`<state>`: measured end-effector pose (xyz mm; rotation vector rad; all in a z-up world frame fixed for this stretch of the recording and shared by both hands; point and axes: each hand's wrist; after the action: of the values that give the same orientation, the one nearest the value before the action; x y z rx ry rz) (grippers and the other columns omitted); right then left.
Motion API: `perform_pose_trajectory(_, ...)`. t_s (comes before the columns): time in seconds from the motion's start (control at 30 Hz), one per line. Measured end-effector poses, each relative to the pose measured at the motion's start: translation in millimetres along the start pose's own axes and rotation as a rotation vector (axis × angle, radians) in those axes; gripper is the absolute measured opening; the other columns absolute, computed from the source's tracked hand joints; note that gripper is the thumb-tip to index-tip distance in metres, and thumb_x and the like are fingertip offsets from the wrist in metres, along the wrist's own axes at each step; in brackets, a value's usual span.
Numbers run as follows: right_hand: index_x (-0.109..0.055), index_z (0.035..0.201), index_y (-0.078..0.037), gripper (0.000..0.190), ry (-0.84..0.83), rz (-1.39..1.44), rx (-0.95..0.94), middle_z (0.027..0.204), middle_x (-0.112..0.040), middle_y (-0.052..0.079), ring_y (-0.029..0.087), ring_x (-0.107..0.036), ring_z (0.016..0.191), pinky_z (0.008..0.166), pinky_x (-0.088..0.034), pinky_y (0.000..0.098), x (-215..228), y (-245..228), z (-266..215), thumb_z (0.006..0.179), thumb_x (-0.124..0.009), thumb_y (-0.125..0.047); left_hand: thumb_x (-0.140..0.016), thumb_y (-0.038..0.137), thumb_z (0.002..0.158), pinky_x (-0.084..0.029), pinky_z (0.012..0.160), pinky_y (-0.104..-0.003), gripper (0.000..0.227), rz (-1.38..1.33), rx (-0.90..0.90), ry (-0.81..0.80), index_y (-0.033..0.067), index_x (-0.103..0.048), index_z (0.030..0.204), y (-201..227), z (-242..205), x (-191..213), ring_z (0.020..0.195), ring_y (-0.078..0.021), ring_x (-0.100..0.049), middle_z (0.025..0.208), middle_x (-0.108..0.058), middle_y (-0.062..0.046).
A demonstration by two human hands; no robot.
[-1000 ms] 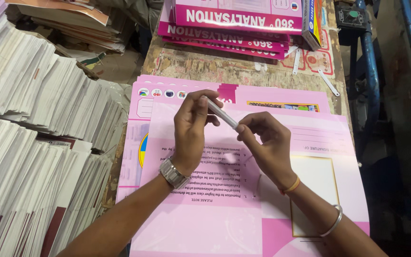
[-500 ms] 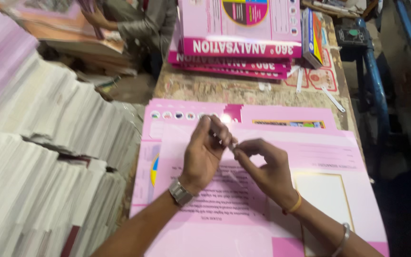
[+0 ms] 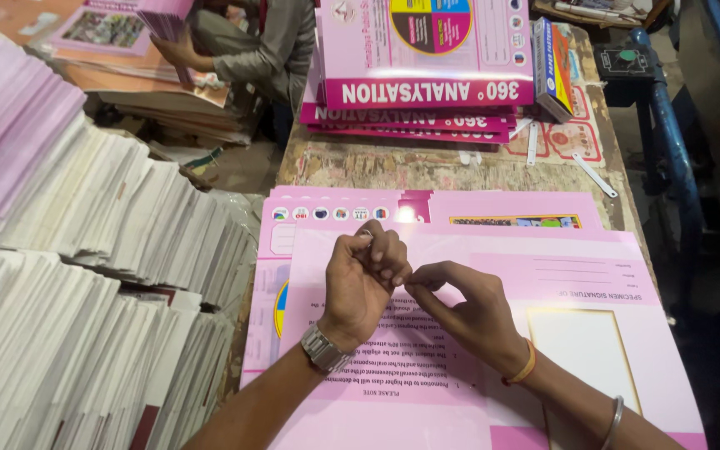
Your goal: The person inserts white plastic fasteners into pre-punched holes on pink folders, then flips the folder to align and secure the fasteners. The person repeats this process on multiple folders.
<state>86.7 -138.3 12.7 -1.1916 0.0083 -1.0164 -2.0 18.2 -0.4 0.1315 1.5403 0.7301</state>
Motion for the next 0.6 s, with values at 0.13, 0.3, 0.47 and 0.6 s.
perform_pose_trajectory(0.13,-0.072,0.102,-0.002,0.02,-0.025,-0.012,0.012,0.09,-0.079,0.009,0.015,-0.078,0.08,0.073,-0.063,0.0272,-0.5,0.6,-1.4,0.084,-0.08,-0.002,-0.037,0.023,0.098,-0.032,0.063,-0.033,0.027,-0.004,0.016,0.018,0.0101,-0.034,0.075,0.3,-0.6,2.6,0.064,-0.0162,-0.029,0.067,-0.029,-0.002)
perform_pose_trajectory(0.3,-0.071,0.102,-0.002,0.021,-0.04,-0.037,0.046,0.091,-0.079,0.008,0.015,-0.078,0.081,0.074,-0.062,0.0272,-1.1,0.0,-0.6,0.083,-0.08,-0.001,-0.038,0.017,0.093,-0.032,0.062,-0.033,0.021,-0.054,0.029,0.042,0.0097,-0.035,0.074,-3.5,-0.1,9.3,0.064,-0.0164,-0.029,0.066,-0.03,-0.002)
perform_pose_trajectory(0.47,-0.072,0.101,-0.001,0.018,-0.031,-0.06,0.061,0.09,-0.078,0.008,0.014,-0.077,0.081,0.074,-0.062,0.0273,0.9,-2.9,1.0,0.084,-0.078,-0.001,-0.037,0.019,0.098,-0.038,0.068,-0.031,0.022,-0.094,-0.01,0.058,0.0038,-0.053,0.093,-8.1,-2.3,6.0,0.069,-0.014,-0.038,0.073,-0.038,-0.001)
perform_pose_trajectory(0.6,-0.072,0.1,0.0,0.015,-0.009,0.002,0.004,0.089,-0.078,0.007,0.013,-0.075,0.079,0.072,-0.06,0.0266,3.5,-2.9,1.8,0.087,-0.078,-0.003,-0.037,0.02,0.105,-0.046,0.079,-0.03,0.042,-0.078,-0.005,-0.009,-0.0059,-0.053,0.133,-6.5,-2.0,0.5,0.08,-0.0142,-0.05,0.083,-0.048,-0.002)
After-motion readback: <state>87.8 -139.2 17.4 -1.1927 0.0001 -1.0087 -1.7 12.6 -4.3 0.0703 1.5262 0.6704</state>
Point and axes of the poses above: each hand's wrist, its own z-axis towards the middle knuckle, its own x-axis out of the back of the hand, y = z × x
